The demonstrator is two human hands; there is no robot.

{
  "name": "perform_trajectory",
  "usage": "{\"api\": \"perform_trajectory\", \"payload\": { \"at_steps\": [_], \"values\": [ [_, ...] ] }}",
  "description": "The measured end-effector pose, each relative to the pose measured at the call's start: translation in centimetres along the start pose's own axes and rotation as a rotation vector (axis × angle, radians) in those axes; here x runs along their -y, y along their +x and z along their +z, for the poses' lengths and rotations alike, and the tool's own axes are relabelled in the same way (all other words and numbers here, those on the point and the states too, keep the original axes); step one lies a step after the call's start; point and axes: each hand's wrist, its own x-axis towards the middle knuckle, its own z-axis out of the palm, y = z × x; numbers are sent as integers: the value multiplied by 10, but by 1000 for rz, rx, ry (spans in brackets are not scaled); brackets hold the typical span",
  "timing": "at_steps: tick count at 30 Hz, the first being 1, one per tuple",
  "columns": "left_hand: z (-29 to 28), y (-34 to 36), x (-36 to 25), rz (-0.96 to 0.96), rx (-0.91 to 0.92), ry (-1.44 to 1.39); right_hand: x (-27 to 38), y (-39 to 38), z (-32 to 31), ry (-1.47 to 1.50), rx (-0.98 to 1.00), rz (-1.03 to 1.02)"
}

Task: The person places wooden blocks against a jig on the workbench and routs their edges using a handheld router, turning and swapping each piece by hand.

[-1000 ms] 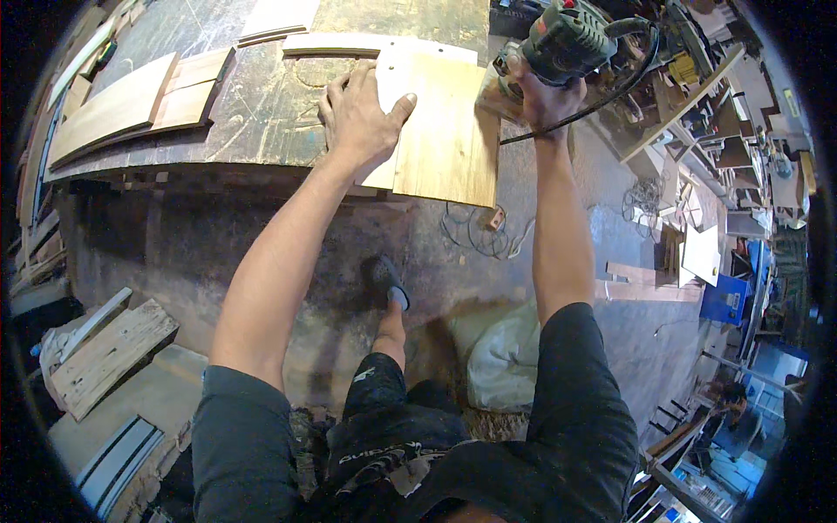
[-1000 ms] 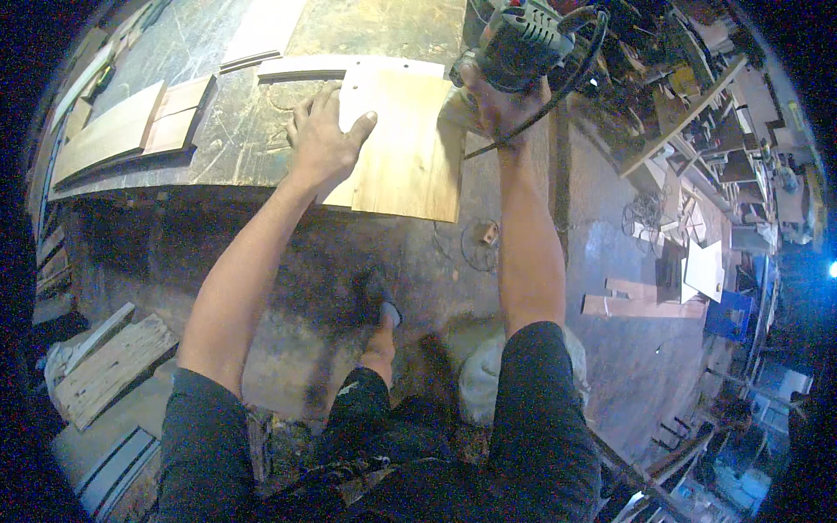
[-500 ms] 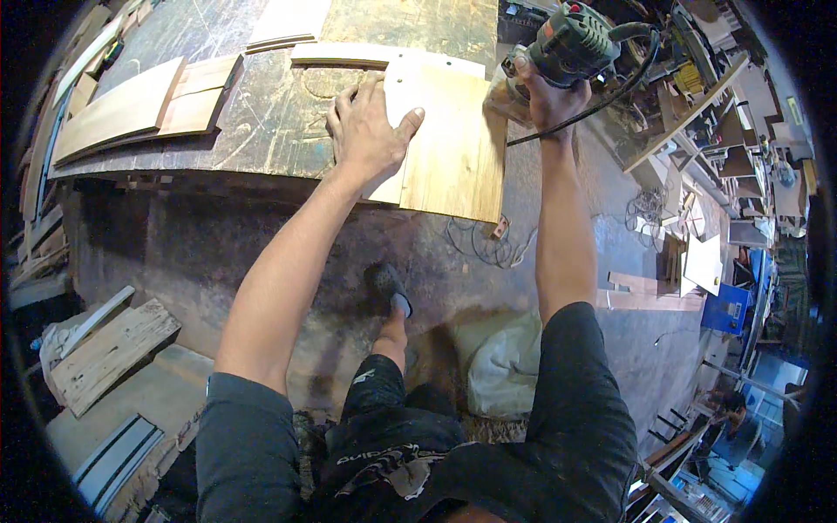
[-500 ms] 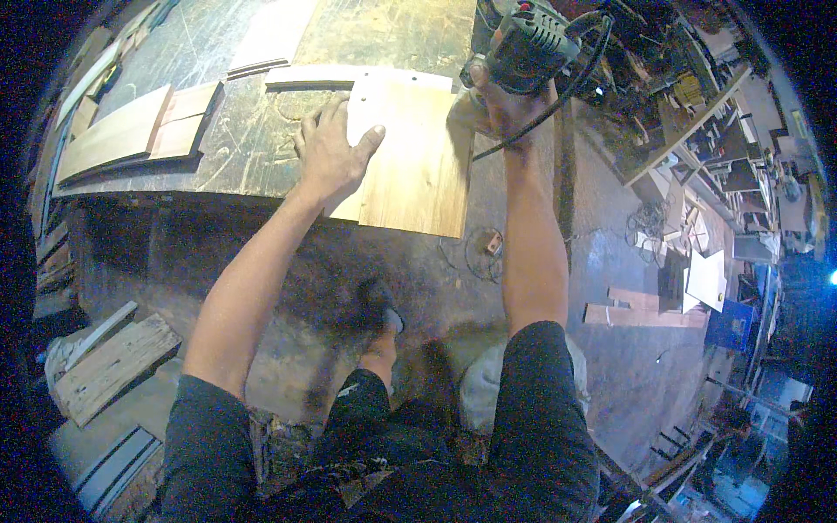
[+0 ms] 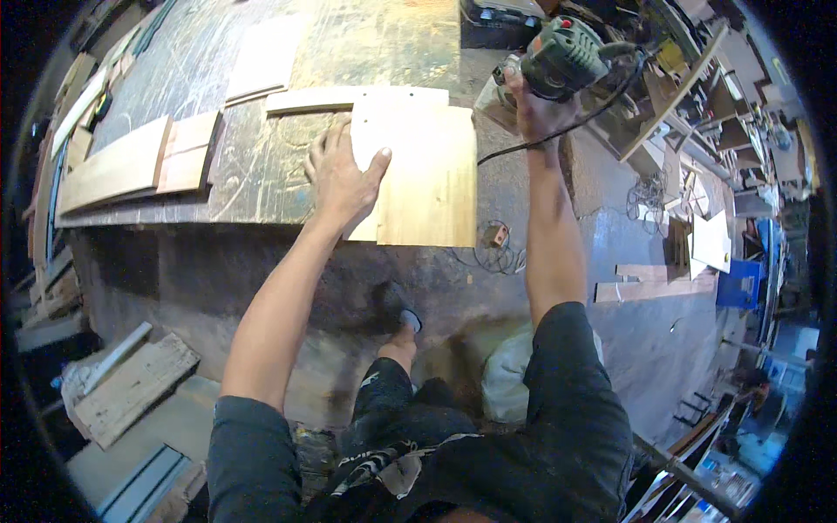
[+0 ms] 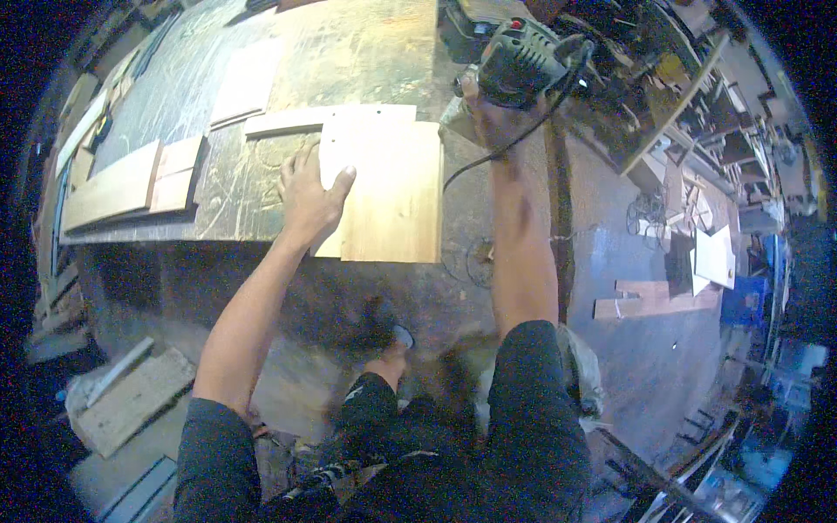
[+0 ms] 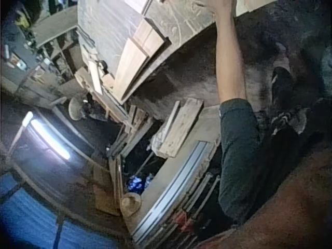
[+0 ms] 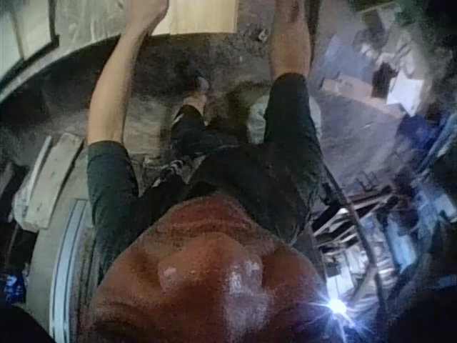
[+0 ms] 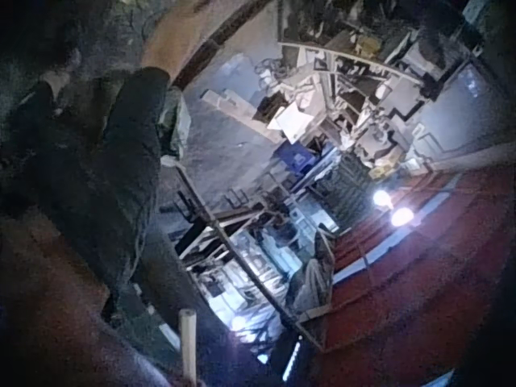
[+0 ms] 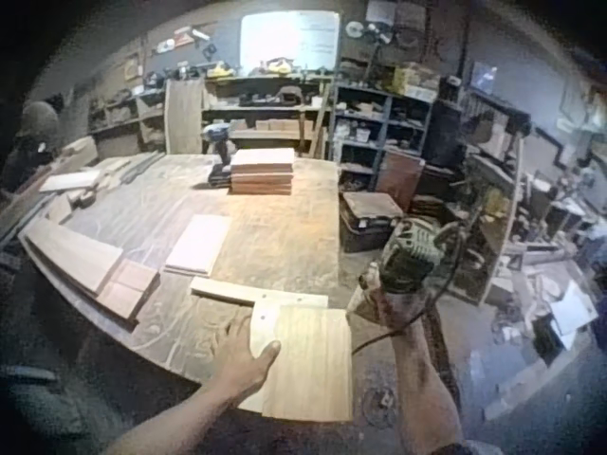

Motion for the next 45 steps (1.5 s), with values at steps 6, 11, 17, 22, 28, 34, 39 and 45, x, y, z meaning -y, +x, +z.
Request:
{"api": "perform_trajectory", "payload": {
  "at_steps": [6,11,17,22,28,34,39,45],
  "values": [
    [-6,-7,-20,137,-108,150,-19,2,-84,-119,-201,-60],
    [29,-1,-109,-11,294,307,12,-20,-195,-181,-223,-42],
    [48,-9,-146,-118,418,481,74,-64,-245,-197,-182,-52],
    [39,-45,-158,319,526,456,109,-77,-278,-194,-132,-84],
    [38,-57,-162,646,682,414,120,-71,-300,-243,-69,-85],
    [-29,-31,-155,378,562,-241,121,-77,-316,-317,-17,-22],
    [-43,-19,-153,405,535,-193,130,-81,-304,-177,4,-36],
    [-56,-28,-201,172,659,88,133,-78,-306,-150,29,-97]
  ]
}}
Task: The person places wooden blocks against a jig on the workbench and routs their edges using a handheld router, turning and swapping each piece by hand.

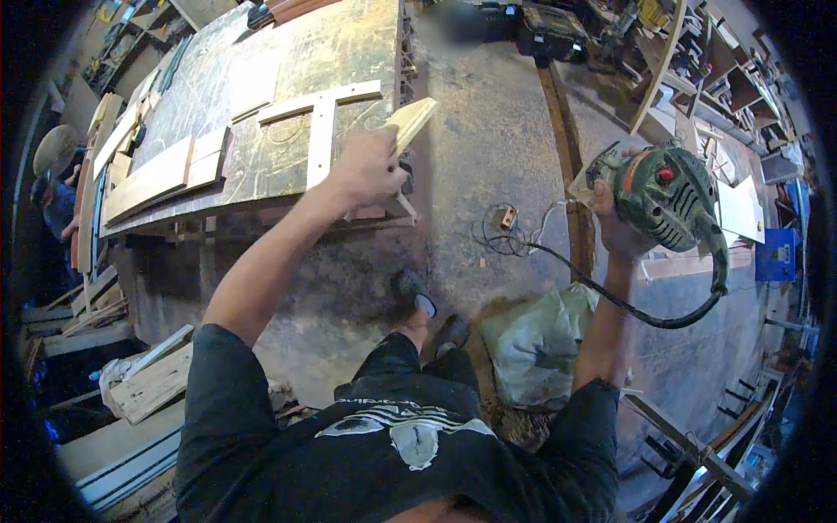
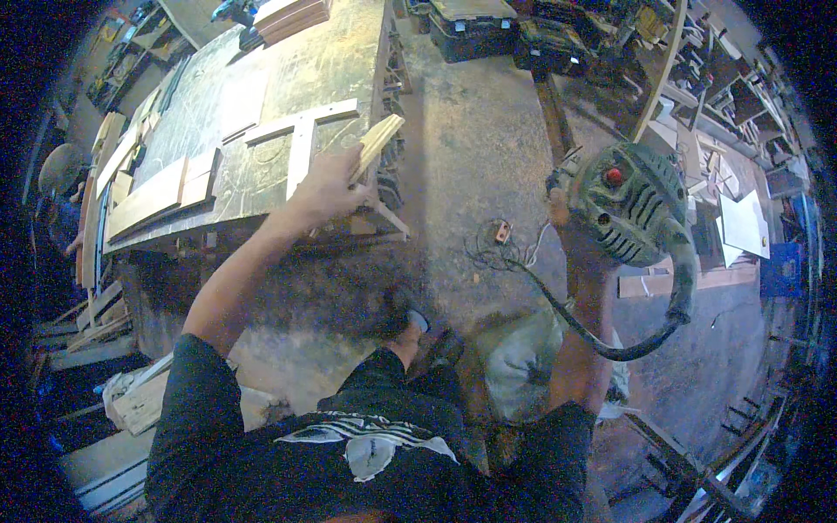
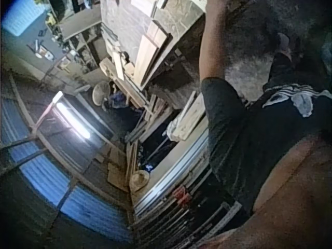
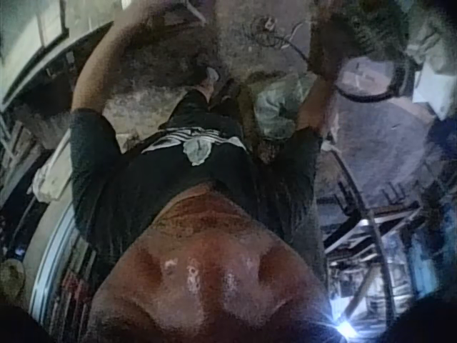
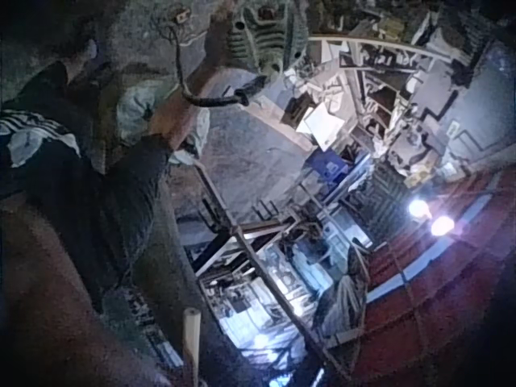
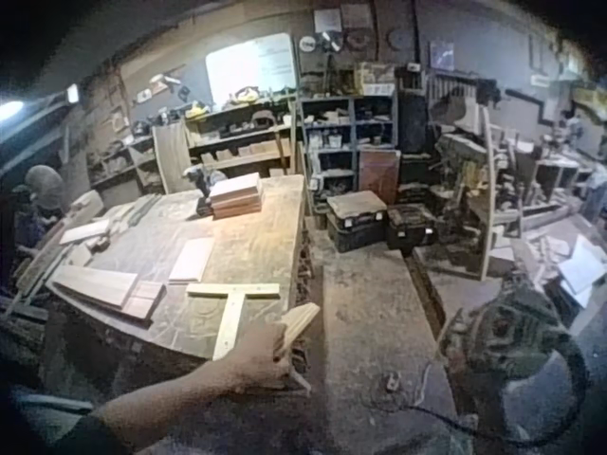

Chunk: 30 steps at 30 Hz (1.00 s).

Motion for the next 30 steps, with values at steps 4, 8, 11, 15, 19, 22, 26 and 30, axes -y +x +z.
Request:
{"api": "perform_trajectory", "payload": {
  "at_steps": [4,8,11,15,19,22,26,30],
  "values": [
    [68,-4,27,293,-291,237,10,6,6,0,6,40],
    [95,-18,58,713,-308,472,14,-2,2,-48,3,106],
    [104,-1,105,699,-319,456,3,-10,-2,-23,-41,115],
    [88,9,134,759,-193,197,8,-10,15,-5,-47,112],
    [74,30,147,652,-351,40,7,-2,35,-70,40,71],
    [61,41,133,680,-364,123,10,1,45,-163,86,22],
    [48,52,148,607,-278,177,16,4,60,-263,154,-63],
    [29,59,156,439,-295,401,13,-3,65,-95,108,-30]
  ]
}}
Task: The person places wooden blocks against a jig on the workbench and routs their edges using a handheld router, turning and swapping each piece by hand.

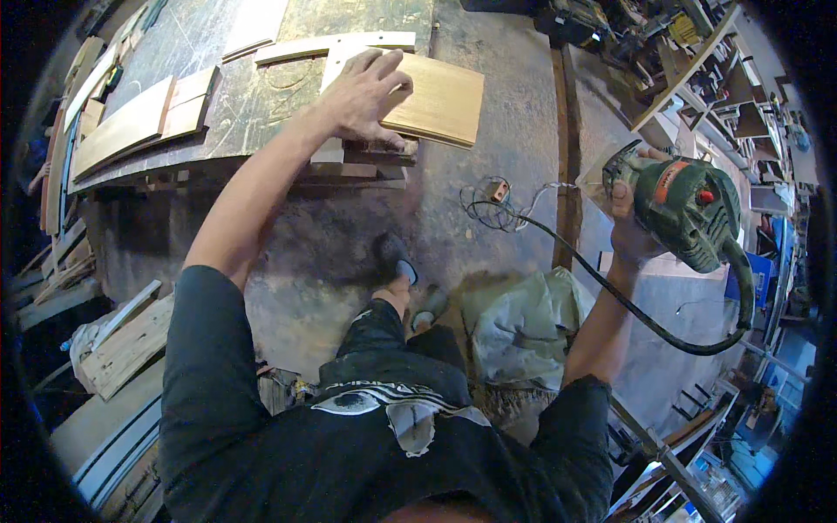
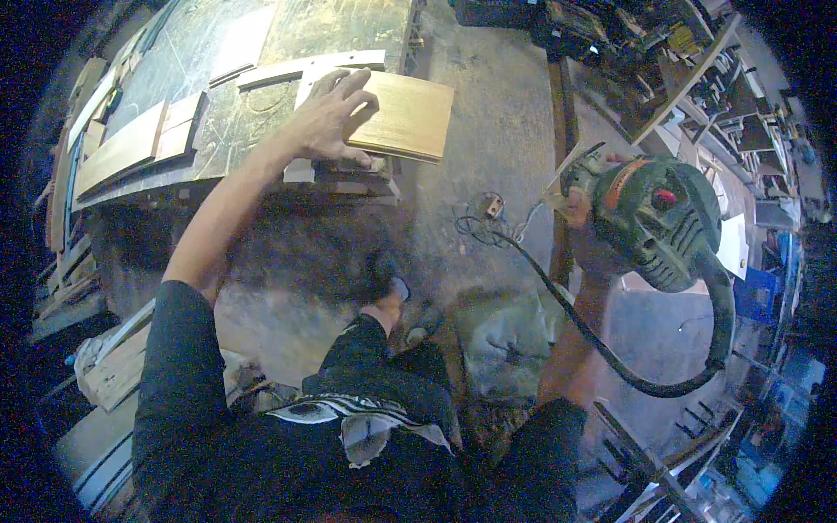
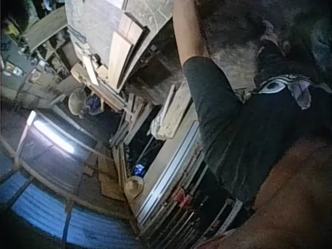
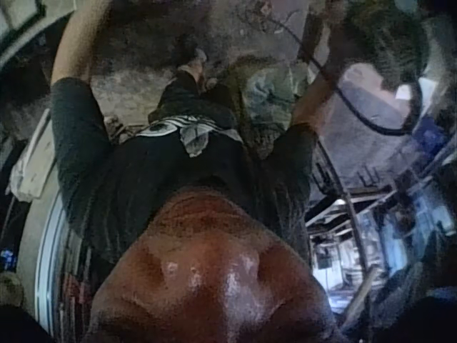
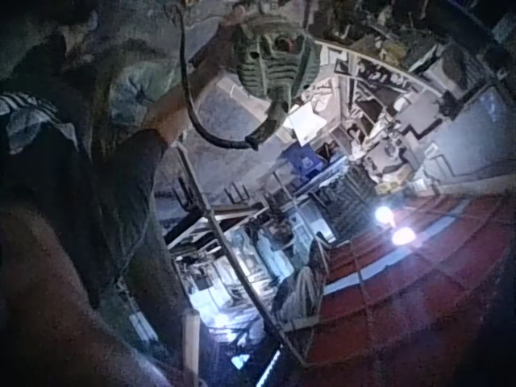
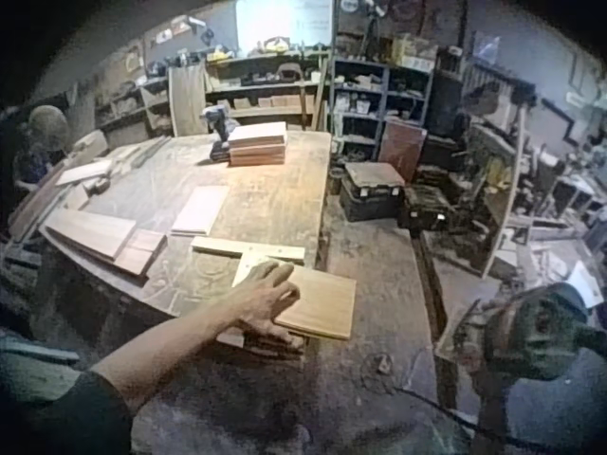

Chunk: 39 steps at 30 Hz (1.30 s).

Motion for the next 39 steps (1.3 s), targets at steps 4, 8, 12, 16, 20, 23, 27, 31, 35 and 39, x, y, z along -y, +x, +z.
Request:
{"api": "perform_trajectory", "payload": {
  "at_steps": [4,8,12,16,20,23,27,31,35,39],
  "values": [
    [6,18,-5,41,86,136,13,7,5,147,-60,101],
    [20,18,-26,-33,-6,-99,8,9,-6,-2,-3,31],
    [22,9,-14,-44,-67,-65,15,8,-11,19,6,99],
    [15,11,14,-7,-78,-47,12,13,2,31,5,41],
    [25,16,16,-3,-105,-22,7,7,14,186,45,209],
    [28,9,10,-18,-166,40,7,2,27,52,53,120],
    [23,13,14,-83,-143,58,2,3,39,196,0,115],
    [19,19,10,-122,-69,0,1,-5,47,216,-2,124],
    [17,14,10,-428,23,45,-5,-10,48,232,-7,119],
    [30,13,7,-874,-94,77,-18,-9,63,326,58,88]
  ]
}}
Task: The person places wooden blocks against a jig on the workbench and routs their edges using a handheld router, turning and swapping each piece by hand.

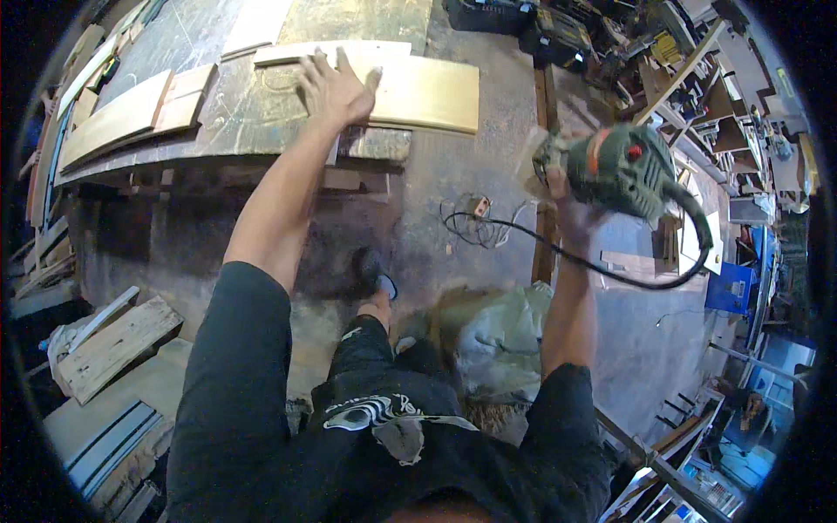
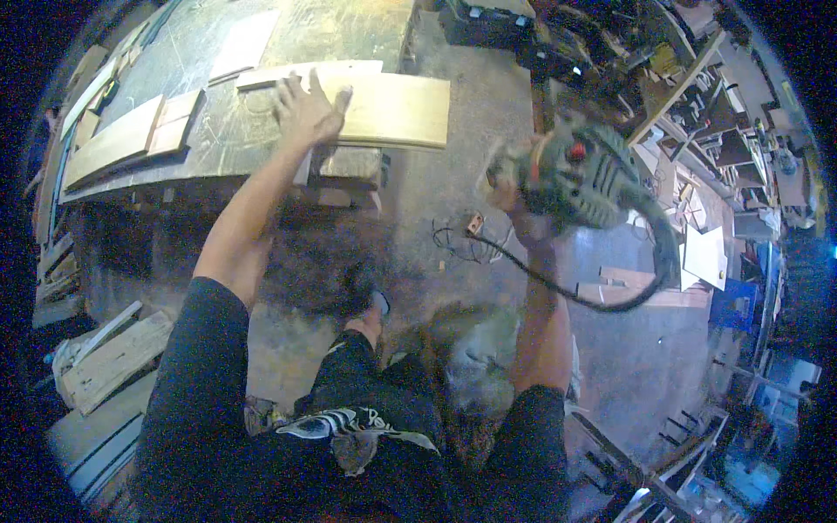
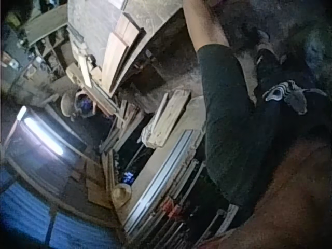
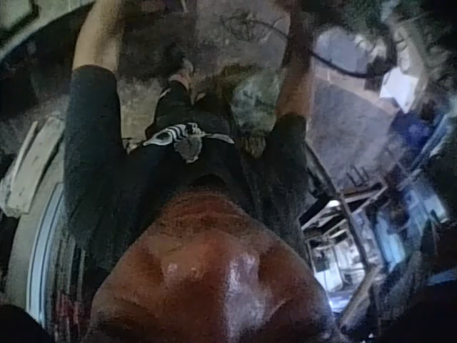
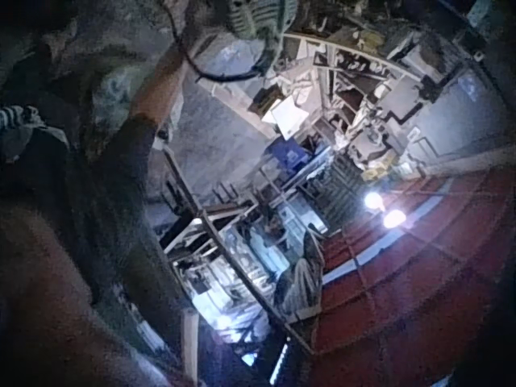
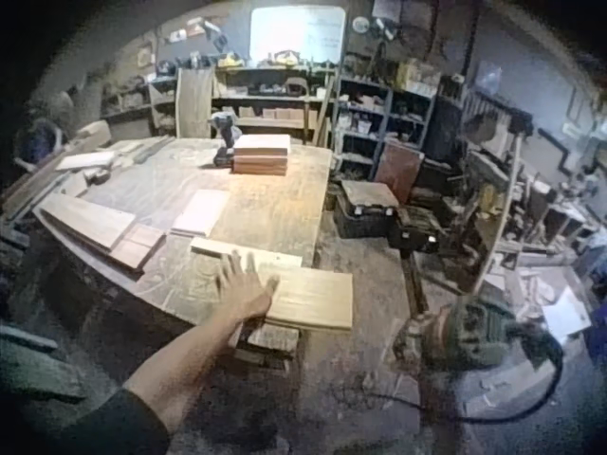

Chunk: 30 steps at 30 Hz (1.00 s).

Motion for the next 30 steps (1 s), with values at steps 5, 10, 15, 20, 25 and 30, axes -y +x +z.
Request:
{"api": "perform_trajectory", "payload": {
  "at_steps": [5,10,15,20,25,30],
  "values": [
    [-7,-6,-13,-309,6,-116,-12,-5,25,7,40,54],
    [-7,0,-4,-286,-60,-115,-26,0,51,-135,109,119],
    [-3,7,1,-353,-51,-150,-39,1,62,-19,99,153],
    [-7,3,-4,-364,-12,-171,-38,8,72,60,72,180],
    [-32,-2,-19,-385,51,-324,-45,19,66,-84,165,123],
    [-24,0,-5,-385,-12,-308,-50,19,72,15,201,99]
  ]
}}
